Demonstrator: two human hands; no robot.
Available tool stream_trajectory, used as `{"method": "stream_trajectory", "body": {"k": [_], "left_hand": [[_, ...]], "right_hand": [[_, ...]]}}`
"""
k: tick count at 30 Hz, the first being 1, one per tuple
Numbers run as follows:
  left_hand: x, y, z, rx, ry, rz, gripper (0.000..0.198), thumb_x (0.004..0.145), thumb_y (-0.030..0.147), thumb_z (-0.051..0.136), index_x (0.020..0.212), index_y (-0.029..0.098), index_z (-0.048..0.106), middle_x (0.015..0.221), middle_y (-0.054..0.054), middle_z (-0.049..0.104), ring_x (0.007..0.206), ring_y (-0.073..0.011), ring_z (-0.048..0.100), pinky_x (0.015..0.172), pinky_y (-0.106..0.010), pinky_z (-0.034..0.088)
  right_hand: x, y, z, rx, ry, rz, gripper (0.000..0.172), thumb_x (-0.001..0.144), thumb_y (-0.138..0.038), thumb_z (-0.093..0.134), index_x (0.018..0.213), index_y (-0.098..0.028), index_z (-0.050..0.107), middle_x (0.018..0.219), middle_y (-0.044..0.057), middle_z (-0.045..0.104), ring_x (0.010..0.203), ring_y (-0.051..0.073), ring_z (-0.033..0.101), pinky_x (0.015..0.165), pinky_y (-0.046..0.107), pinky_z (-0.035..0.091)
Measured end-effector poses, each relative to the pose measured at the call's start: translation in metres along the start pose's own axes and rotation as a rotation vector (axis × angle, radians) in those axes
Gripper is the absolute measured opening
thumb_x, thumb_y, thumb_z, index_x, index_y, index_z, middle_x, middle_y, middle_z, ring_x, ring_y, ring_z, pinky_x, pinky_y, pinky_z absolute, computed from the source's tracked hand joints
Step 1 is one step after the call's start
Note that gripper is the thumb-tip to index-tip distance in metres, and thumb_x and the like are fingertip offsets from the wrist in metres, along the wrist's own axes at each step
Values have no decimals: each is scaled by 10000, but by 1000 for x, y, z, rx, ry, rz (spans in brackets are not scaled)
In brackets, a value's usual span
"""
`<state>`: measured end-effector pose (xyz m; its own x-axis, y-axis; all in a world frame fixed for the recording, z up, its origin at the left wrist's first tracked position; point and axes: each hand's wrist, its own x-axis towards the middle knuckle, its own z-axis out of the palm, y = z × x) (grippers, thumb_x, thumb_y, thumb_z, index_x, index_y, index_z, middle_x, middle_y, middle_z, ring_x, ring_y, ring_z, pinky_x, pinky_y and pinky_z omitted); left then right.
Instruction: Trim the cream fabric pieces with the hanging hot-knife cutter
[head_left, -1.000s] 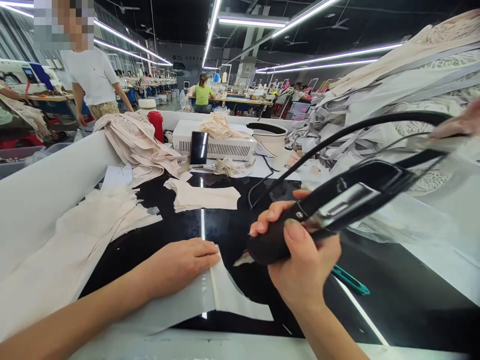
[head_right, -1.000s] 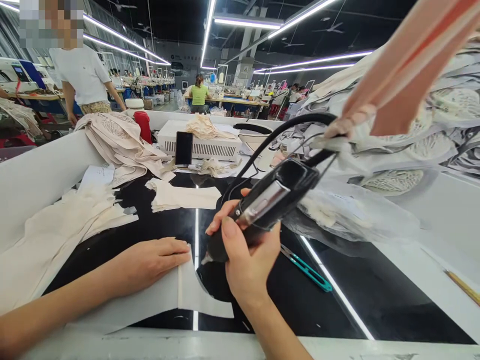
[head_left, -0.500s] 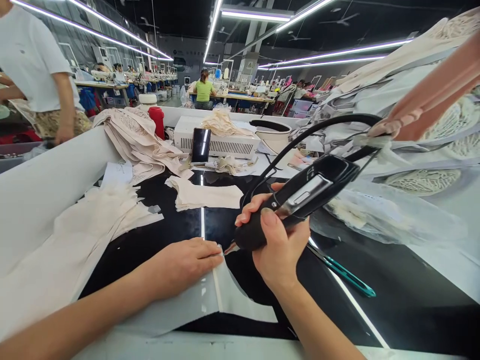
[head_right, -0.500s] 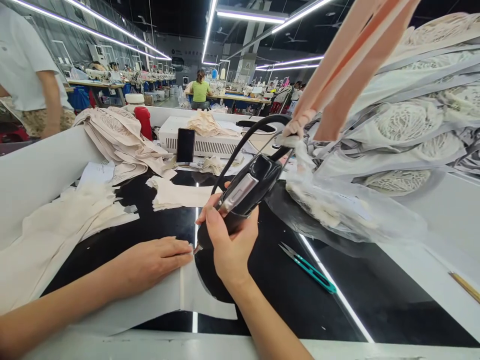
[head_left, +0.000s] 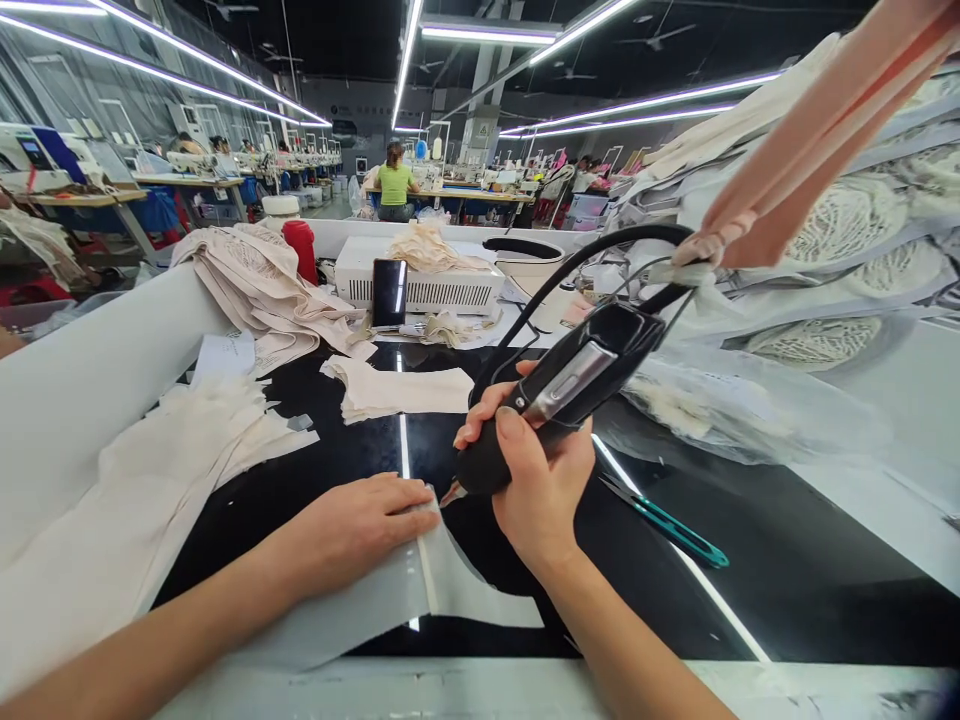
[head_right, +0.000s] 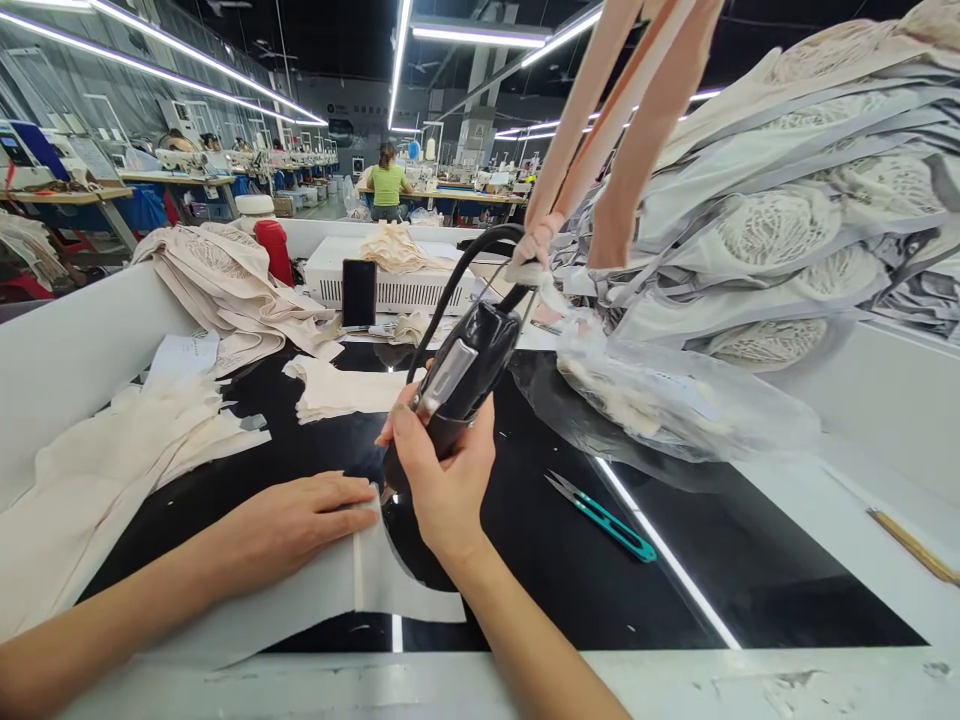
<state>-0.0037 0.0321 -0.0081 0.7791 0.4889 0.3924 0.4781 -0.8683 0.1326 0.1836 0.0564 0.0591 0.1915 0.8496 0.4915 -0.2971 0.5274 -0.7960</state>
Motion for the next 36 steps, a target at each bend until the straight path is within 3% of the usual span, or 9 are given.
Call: {"method": "stream_trajectory", "body": {"k": [5, 22, 28, 33, 36], "left_hand": [[-2, -3, -1, 11, -18, 1, 299, 1061, 98, 449, 1268, 189, 646, 1384, -111, 667, 1248, -226, 667, 1091, -387, 548], [-3, -6, -3, 23, -27, 20, 330, 1066, 102, 407, 1256, 185, 663, 1374, -117, 676, 1235, -229, 674, 1052, -371, 569], [-1, -8, -9, 8, -15, 74, 396, 992, 4, 414, 1289, 140, 638, 1368, -155, 670, 1269, -252, 646, 1108, -458, 530], [10, 7, -18, -100, -58, 22, 369, 985, 3, 417, 1242, 147, 639, 1176, -107, 709, 1111, -198, 679, 960, -306, 590], [12, 15, -18, -121, -132, -5, 364, 978, 2, 417, 1209, 156, 651, 1121, -93, 704, 1022, -200, 680, 914, -310, 597]], "right_hand": [[-3, -7, -4, -1, 26, -9, 365, 808, -298, 758, 1113, -271, 560, 766, -76, 639, 546, 114, 617, 539, 281, 566], [-9, -5, -2, 49, -18, 6, 281, 845, -276, 758, 1060, -263, 577, 784, -81, 661, 569, 103, 614, 549, 267, 566], [-9, -15, -6, 62, -16, -28, 337, 822, -275, 776, 1094, -259, 577, 771, -77, 665, 561, 105, 613, 536, 262, 575], [-11, -17, -9, 61, -27, -43, 326, 834, -258, 766, 1109, -261, 590, 771, -73, 674, 562, 108, 619, 536, 266, 574], [-13, -16, -9, 70, -21, -39, 326, 834, -268, 779, 1103, -260, 596, 771, -73, 674, 562, 105, 619, 535, 260, 570]]}}
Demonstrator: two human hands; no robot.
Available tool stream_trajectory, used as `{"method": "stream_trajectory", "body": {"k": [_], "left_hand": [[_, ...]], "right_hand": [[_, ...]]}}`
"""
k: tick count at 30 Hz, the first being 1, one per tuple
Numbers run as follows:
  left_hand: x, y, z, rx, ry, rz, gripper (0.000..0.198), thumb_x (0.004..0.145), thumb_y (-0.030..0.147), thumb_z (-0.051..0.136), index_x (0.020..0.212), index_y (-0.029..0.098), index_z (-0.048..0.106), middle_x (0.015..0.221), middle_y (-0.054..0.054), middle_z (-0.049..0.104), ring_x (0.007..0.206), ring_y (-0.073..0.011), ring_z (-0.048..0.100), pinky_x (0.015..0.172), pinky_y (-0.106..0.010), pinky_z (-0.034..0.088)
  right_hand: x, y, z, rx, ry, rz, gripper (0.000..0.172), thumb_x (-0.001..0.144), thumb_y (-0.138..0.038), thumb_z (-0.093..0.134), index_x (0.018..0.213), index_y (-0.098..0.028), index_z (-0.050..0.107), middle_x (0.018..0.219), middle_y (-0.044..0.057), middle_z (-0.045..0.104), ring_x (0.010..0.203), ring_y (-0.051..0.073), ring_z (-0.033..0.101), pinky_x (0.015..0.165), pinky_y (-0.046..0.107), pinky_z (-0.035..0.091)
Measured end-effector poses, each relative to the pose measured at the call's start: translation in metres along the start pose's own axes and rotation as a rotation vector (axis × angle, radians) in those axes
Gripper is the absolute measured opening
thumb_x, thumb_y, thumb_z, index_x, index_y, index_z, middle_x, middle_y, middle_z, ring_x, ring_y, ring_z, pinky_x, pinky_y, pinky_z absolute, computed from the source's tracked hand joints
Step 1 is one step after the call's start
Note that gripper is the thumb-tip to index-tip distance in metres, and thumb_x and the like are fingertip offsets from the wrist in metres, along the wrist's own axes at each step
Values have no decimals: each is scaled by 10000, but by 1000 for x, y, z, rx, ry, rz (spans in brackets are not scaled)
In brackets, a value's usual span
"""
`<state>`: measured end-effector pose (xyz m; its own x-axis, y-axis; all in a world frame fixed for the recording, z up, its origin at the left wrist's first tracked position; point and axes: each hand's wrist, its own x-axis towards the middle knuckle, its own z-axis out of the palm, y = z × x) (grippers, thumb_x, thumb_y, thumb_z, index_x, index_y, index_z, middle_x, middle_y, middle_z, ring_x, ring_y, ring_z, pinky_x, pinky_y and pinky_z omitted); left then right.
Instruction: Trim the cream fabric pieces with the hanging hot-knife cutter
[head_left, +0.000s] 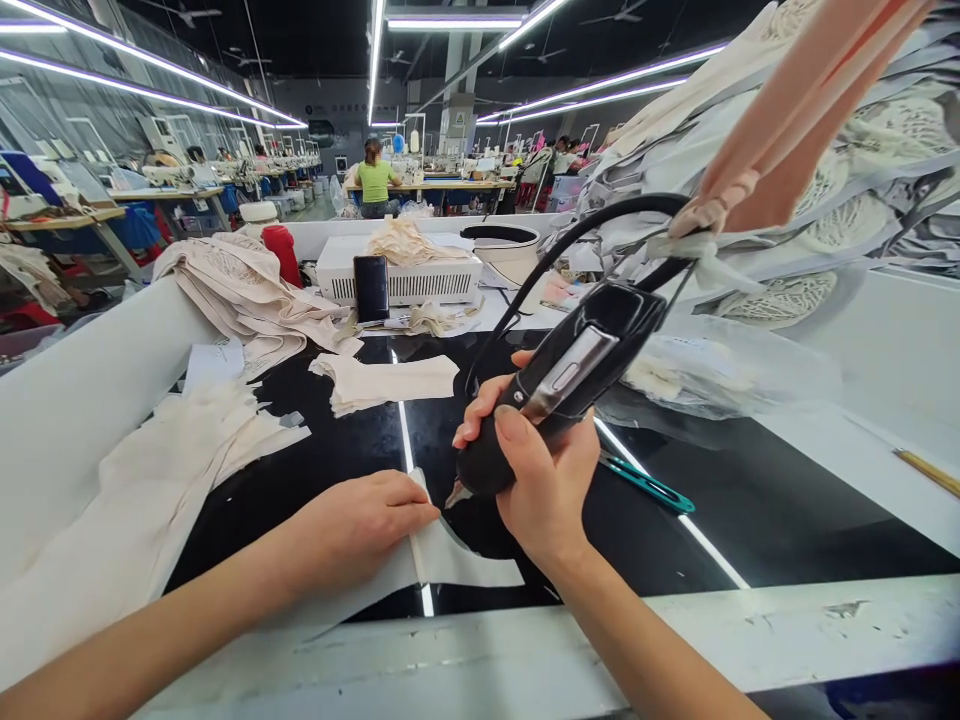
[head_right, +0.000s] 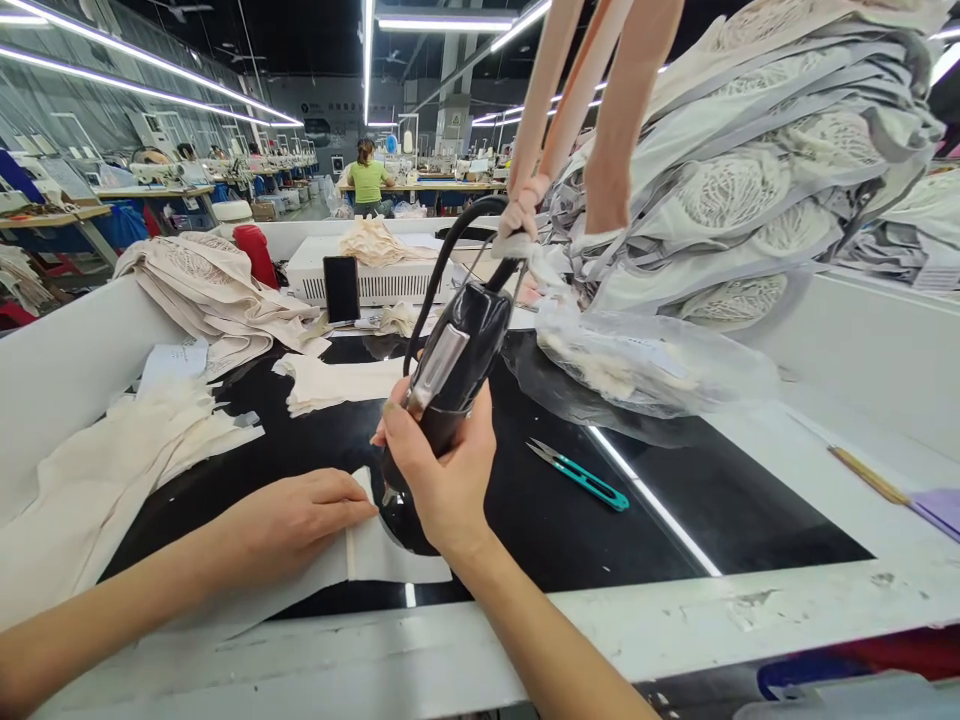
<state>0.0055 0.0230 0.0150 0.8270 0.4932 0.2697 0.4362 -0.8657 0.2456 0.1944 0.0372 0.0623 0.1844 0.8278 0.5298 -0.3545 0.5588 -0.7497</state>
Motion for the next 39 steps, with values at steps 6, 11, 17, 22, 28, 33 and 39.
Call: {"method": "stream_trajectory", "body": {"k": [6, 11, 17, 22, 28, 33, 39], "left_hand": [[-7, 5, 2, -13, -62, -71, 335, 1032, 44, 418, 1250, 171, 639, 1245, -94, 667, 1124, -232, 660, 968, -360, 581], [-9, 8, 0, -26, -72, -82, 349, 1013, 19, 453, 1277, 177, 619, 1278, -85, 647, 1138, -234, 651, 975, -355, 571], [-11, 10, 3, 13, -30, -64, 320, 1030, 41, 479, 1282, 194, 605, 1265, -76, 646, 1101, -218, 652, 949, -334, 576], [-13, 10, 6, 66, -7, -26, 323, 1035, 50, 475, 1300, 186, 599, 1281, -97, 641, 1109, -235, 654, 957, -363, 583], [-15, 8, 9, 98, 12, 2, 308, 1060, 95, 440, 1294, 191, 616, 1275, -125, 648, 1117, -267, 668, 928, -402, 605], [-16, 9, 8, 105, 20, 11, 293, 1075, 120, 424, 1277, 190, 625, 1266, -130, 650, 1097, -266, 674, 905, -395, 613], [-18, 9, 6, 122, 24, 13, 336, 1052, 72, 430, 1296, 208, 617, 1267, -107, 645, 1122, -229, 662, 939, -357, 594]], "right_hand": [[-4, 2, 1, 18, -2, 26, 317, 824, -310, 813, 1051, -259, 598, 797, -68, 681, 577, 107, 624, 544, 265, 576], [-5, 4, 3, 32, -1, 35, 322, 812, -319, 822, 1031, -266, 592, 791, -71, 685, 582, 107, 622, 543, 259, 572], [-5, 7, 4, 21, -16, 34, 304, 821, -298, 799, 1036, -269, 587, 789, -77, 678, 582, 104, 614, 550, 260, 572], [-7, 7, 6, -14, -15, 50, 250, 832, -264, 772, 985, -258, 575, 795, -75, 673, 575, 102, 621, 551, 267, 576], [-7, 1, 2, 1, -17, 31, 276, 842, -256, 764, 1053, -264, 587, 788, -72, 670, 572, 105, 621, 544, 267, 574], [-11, -4, -1, 15, -21, 31, 305, 840, -246, 760, 1095, -267, 594, 793, -72, 677, 572, 106, 625, 545, 269, 583], [-15, -2, 0, -17, -8, 42, 254, 847, -257, 764, 1018, -259, 577, 772, -73, 667, 562, 105, 620, 540, 265, 579]]}}
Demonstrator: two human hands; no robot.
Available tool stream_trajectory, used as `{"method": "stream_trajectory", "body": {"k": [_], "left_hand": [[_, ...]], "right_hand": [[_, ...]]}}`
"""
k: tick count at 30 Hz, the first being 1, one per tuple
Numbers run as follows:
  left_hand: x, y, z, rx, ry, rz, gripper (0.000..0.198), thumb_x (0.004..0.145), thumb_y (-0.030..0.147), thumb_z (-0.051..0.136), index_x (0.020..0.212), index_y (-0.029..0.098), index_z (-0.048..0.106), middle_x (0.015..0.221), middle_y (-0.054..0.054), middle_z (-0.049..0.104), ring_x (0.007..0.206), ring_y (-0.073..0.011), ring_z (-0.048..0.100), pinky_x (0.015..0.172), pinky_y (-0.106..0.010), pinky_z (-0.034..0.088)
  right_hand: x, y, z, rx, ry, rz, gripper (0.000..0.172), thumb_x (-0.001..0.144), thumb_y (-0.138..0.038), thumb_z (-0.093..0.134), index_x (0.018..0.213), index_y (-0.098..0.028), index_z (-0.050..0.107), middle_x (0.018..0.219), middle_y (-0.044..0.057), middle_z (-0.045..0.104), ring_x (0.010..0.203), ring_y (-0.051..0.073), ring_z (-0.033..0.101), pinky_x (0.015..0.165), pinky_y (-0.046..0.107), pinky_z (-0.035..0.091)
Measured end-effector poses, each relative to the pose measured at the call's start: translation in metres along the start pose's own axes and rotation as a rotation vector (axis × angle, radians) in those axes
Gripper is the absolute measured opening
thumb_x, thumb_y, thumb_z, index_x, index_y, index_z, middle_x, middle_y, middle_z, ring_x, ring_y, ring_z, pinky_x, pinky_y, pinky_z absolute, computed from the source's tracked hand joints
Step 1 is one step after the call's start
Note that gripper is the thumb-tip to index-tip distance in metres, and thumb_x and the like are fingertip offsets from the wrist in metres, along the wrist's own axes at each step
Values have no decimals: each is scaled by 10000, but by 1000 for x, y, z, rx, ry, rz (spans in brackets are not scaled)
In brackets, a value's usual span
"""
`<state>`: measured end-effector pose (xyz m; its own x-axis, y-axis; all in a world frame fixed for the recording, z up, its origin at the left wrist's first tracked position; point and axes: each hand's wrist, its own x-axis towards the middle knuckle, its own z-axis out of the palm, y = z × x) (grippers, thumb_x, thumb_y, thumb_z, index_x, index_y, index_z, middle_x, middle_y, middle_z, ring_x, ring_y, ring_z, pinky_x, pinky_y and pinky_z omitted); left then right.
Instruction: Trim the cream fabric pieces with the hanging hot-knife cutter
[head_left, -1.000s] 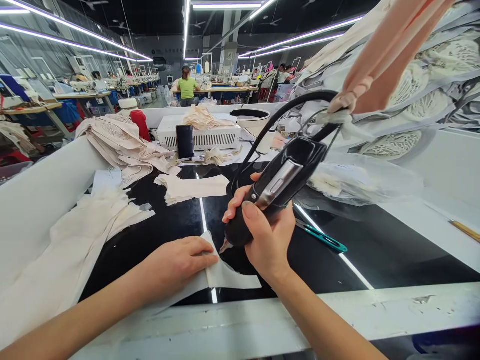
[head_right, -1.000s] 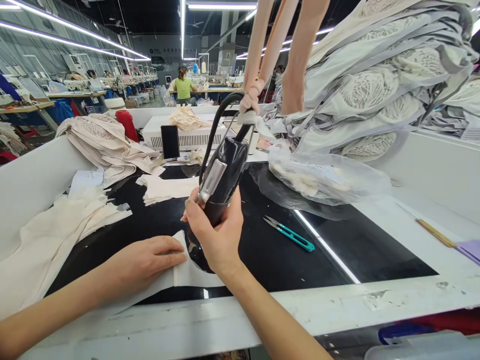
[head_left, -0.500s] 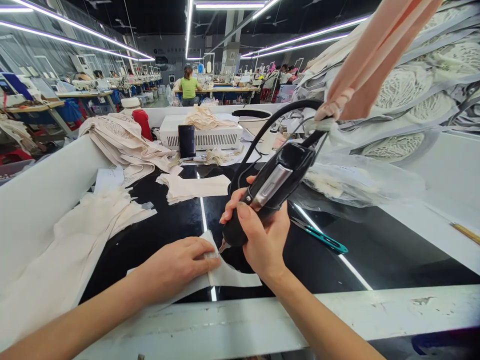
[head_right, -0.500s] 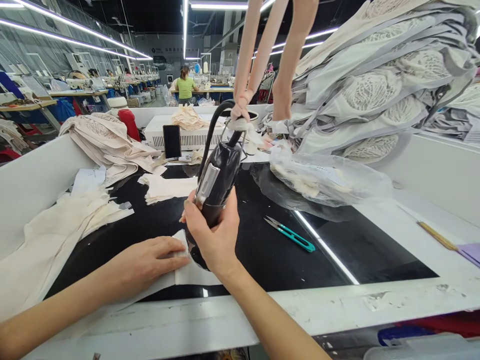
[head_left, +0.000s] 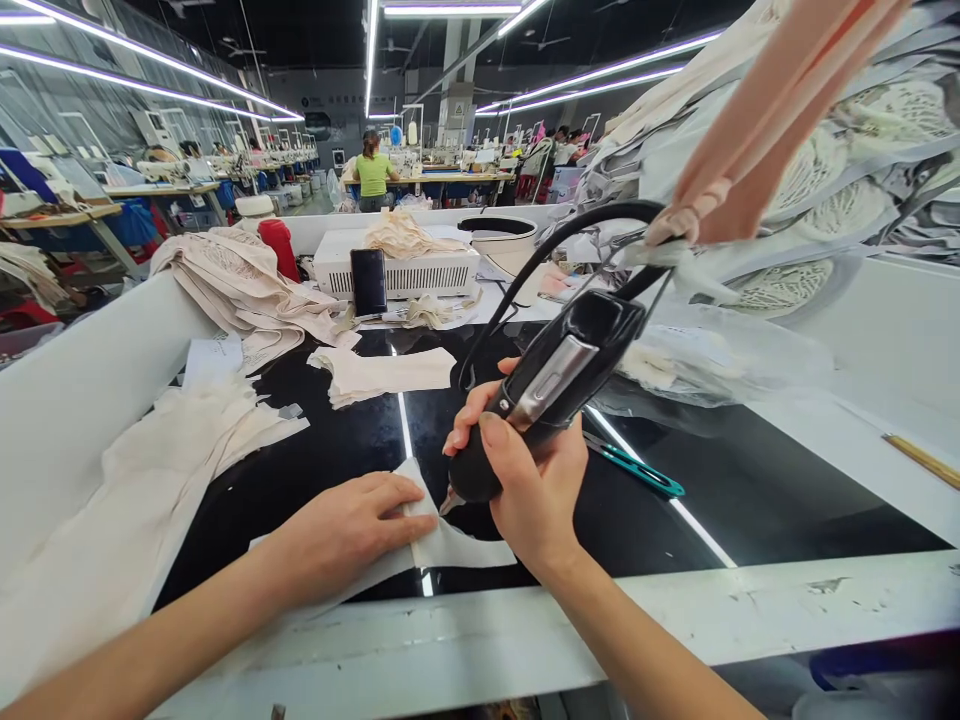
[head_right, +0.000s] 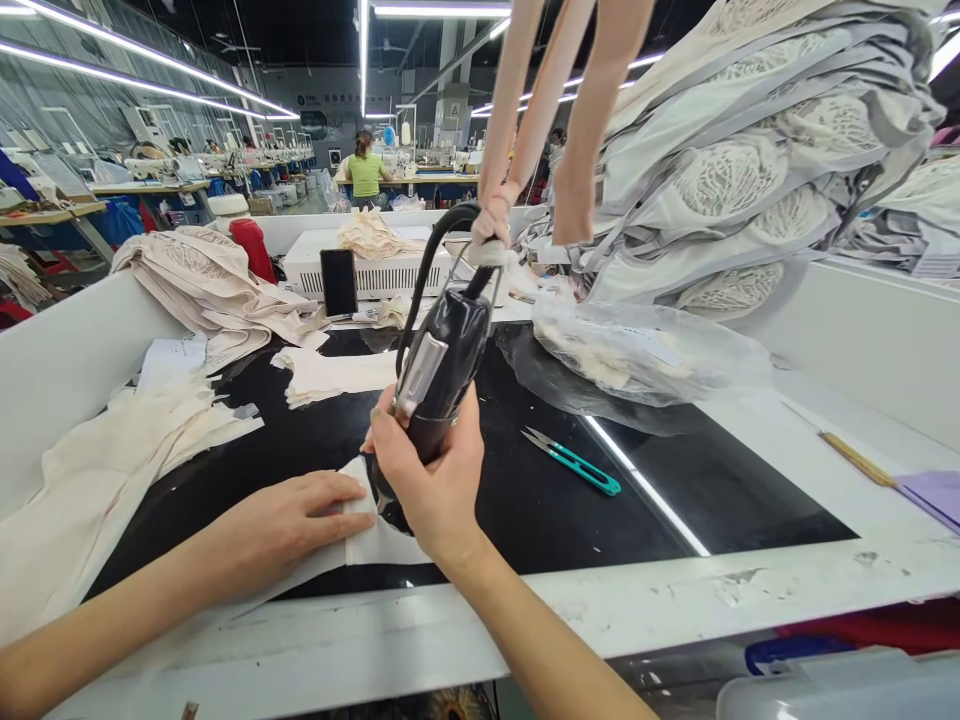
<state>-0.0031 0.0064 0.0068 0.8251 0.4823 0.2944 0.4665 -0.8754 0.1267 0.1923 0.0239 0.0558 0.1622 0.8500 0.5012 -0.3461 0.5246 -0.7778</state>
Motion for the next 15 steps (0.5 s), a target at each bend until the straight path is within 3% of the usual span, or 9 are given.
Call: {"method": "stream_trajectory", "body": {"k": [9, 15], "left_hand": [[-1, -3, 1, -9, -25, -3, 442, 981, -27, 422, 1302, 205, 617, 1309, -107, 630, 1179, -244, 644, 982, -385, 587], [2, 0, -4, -22, -33, -15, 381, 1002, 14, 465, 1286, 204, 633, 1284, -102, 636, 1131, -230, 659, 961, -370, 589]], "right_hand": [[3, -5, -2, 30, 19, -12, 304, 829, -289, 783, 1055, -263, 581, 788, -71, 669, 567, 107, 618, 541, 270, 577], [-1, 2, 2, 13, 16, 12, 245, 833, -284, 775, 971, -254, 574, 785, -75, 671, 568, 98, 613, 547, 260, 573]]}}
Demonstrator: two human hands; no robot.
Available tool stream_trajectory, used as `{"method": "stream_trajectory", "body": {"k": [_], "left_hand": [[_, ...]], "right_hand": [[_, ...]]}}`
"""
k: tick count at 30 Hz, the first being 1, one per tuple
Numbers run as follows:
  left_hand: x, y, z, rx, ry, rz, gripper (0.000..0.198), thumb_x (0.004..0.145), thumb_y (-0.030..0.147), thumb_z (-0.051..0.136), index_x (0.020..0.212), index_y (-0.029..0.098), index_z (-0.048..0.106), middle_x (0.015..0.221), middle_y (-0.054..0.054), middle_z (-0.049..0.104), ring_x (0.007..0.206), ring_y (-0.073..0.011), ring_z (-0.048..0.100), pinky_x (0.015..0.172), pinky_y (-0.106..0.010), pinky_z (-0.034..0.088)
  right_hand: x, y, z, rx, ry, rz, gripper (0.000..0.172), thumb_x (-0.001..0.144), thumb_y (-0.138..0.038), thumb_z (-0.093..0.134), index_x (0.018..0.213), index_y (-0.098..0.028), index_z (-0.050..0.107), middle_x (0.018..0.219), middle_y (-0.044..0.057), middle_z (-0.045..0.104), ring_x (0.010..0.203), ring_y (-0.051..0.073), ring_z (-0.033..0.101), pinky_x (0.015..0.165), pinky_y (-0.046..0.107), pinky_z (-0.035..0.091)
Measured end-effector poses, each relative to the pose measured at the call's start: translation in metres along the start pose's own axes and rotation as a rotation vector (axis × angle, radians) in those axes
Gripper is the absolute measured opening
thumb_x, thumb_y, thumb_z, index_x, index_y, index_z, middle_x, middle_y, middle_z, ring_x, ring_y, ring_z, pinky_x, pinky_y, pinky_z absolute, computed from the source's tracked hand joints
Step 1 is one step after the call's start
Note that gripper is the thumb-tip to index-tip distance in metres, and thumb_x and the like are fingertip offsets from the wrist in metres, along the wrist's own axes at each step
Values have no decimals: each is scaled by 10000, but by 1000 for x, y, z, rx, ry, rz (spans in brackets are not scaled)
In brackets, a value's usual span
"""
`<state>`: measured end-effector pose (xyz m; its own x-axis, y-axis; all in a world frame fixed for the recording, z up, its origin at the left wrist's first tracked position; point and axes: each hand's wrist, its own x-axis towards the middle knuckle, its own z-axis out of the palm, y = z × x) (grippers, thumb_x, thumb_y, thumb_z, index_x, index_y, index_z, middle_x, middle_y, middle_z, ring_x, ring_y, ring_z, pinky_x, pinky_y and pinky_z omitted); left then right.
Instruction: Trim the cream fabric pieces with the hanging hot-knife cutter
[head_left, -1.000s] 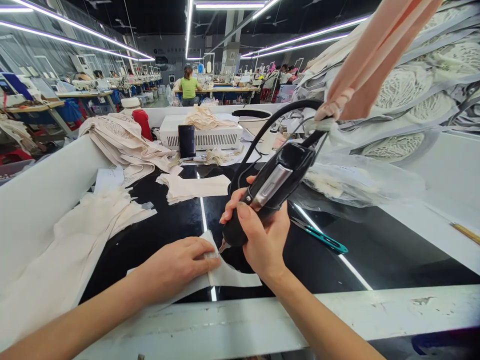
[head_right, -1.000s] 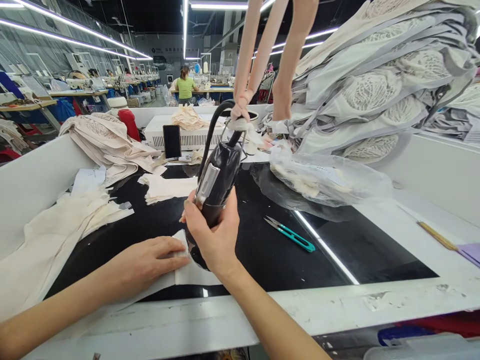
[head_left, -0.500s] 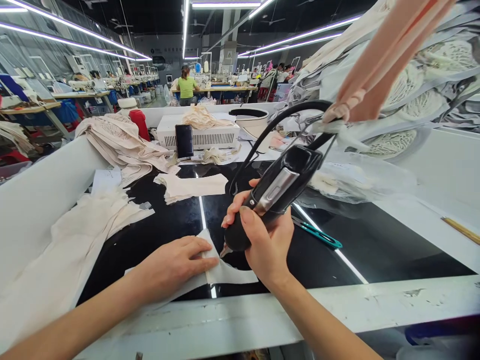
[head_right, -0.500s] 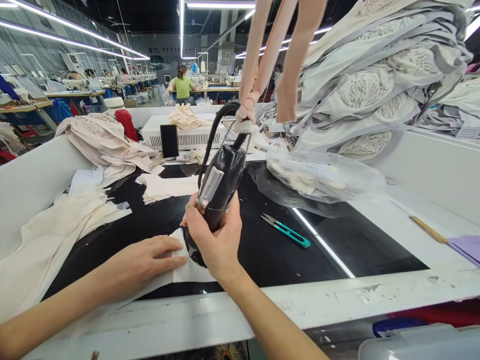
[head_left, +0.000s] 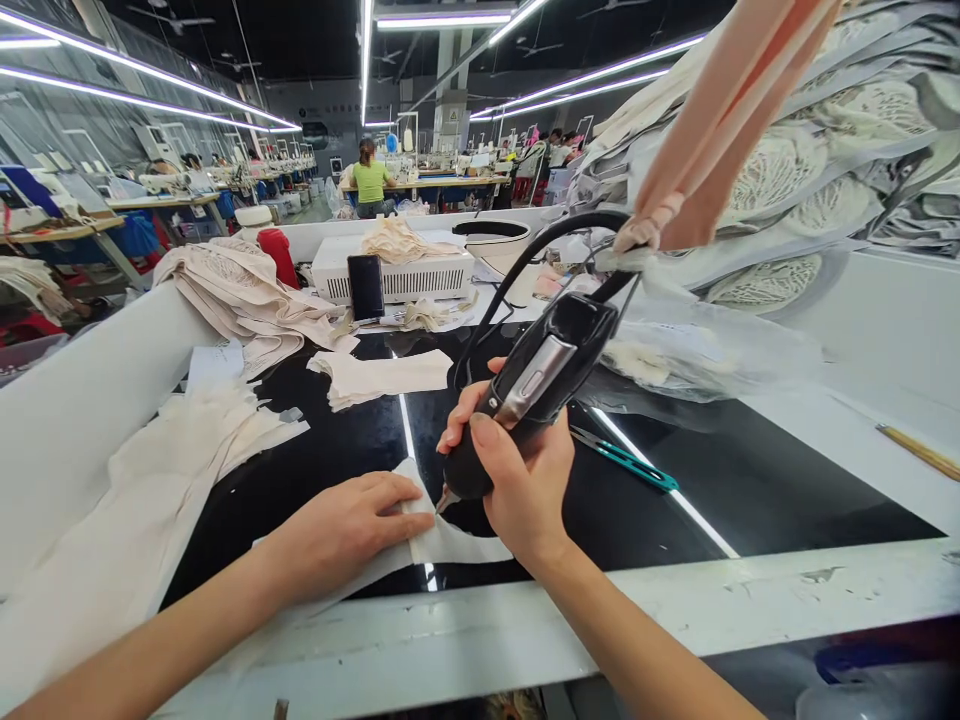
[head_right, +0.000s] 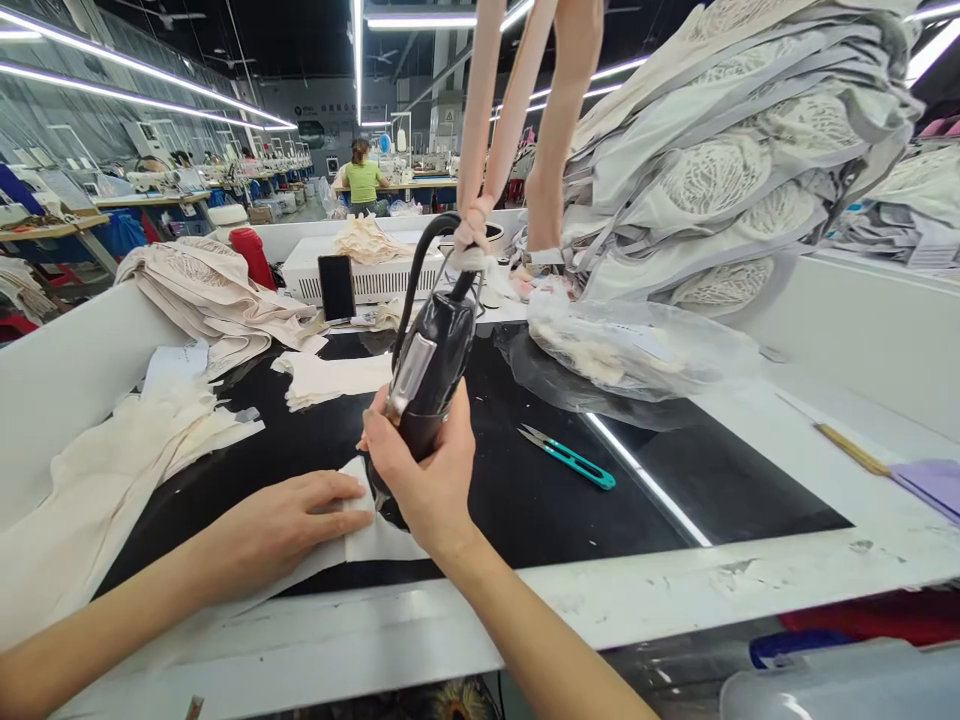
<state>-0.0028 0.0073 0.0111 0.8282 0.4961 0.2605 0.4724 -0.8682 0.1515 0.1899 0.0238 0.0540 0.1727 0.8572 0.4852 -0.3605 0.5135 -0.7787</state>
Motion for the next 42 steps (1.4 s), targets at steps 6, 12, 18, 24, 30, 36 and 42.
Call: {"method": "stream_trajectory", "body": {"k": [6, 12, 18, 24, 30, 36, 42], "left_hand": [[0, -1, -2, -27, 6, -11, 379, 997, 11, 483, 1281, 210, 639, 1282, -106, 653, 1144, -218, 669, 959, -356, 601], [-3, -1, -1, 0, 54, 12, 465, 945, -44, 409, 1322, 153, 596, 1373, -141, 631, 1280, -262, 616, 1044, -425, 581], [9, 25, 3, -105, 86, -41, 340, 983, 8, 475, 1267, 154, 594, 1173, -102, 691, 1075, -205, 678, 951, -334, 615], [14, 35, 11, -105, 67, -61, 273, 996, 22, 473, 1201, 142, 608, 1065, -101, 680, 964, -218, 663, 871, -349, 628], [7, 33, 14, -74, 57, -48, 269, 1022, 60, 482, 1250, 146, 598, 1115, -113, 667, 1033, -227, 663, 889, -351, 626], [4, 35, 14, -57, 67, -48, 288, 1015, 48, 468, 1257, 140, 594, 1133, -125, 664, 1037, -248, 669, 868, -366, 634], [6, 35, 16, -68, 71, -53, 294, 1019, 41, 453, 1254, 147, 593, 1139, -118, 652, 1036, -240, 650, 885, -350, 625]], "right_hand": [[3, -6, 0, -24, 19, 22, 279, 807, -310, 782, 980, -252, 570, 787, -69, 668, 563, 104, 619, 538, 266, 575], [-2, -26, -15, -55, 18, -31, 321, 820, -308, 787, 1066, -266, 585, 795, -62, 662, 565, 118, 624, 534, 282, 571], [-13, -33, -28, -72, 21, -19, 365, 830, -312, 798, 1127, -283, 587, 783, -57, 664, 568, 129, 622, 531, 293, 564], [-18, -33, -31, -48, 27, 4, 413, 816, -348, 833, 1144, -288, 588, 798, -50, 680, 564, 124, 612, 511, 286, 562], [-18, -38, -29, -52, 46, -12, 368, 801, -350, 846, 1066, -284, 599, 768, -52, 673, 560, 130, 609, 515, 303, 571], [-15, -36, -28, -63, 53, 3, 399, 801, -314, 831, 1109, -289, 579, 776, -55, 664, 554, 130, 603, 488, 287, 550], [-9, -28, -14, -1, 46, -3, 290, 810, -330, 820, 959, -265, 580, 759, -57, 666, 548, 116, 593, 515, 282, 558]]}}
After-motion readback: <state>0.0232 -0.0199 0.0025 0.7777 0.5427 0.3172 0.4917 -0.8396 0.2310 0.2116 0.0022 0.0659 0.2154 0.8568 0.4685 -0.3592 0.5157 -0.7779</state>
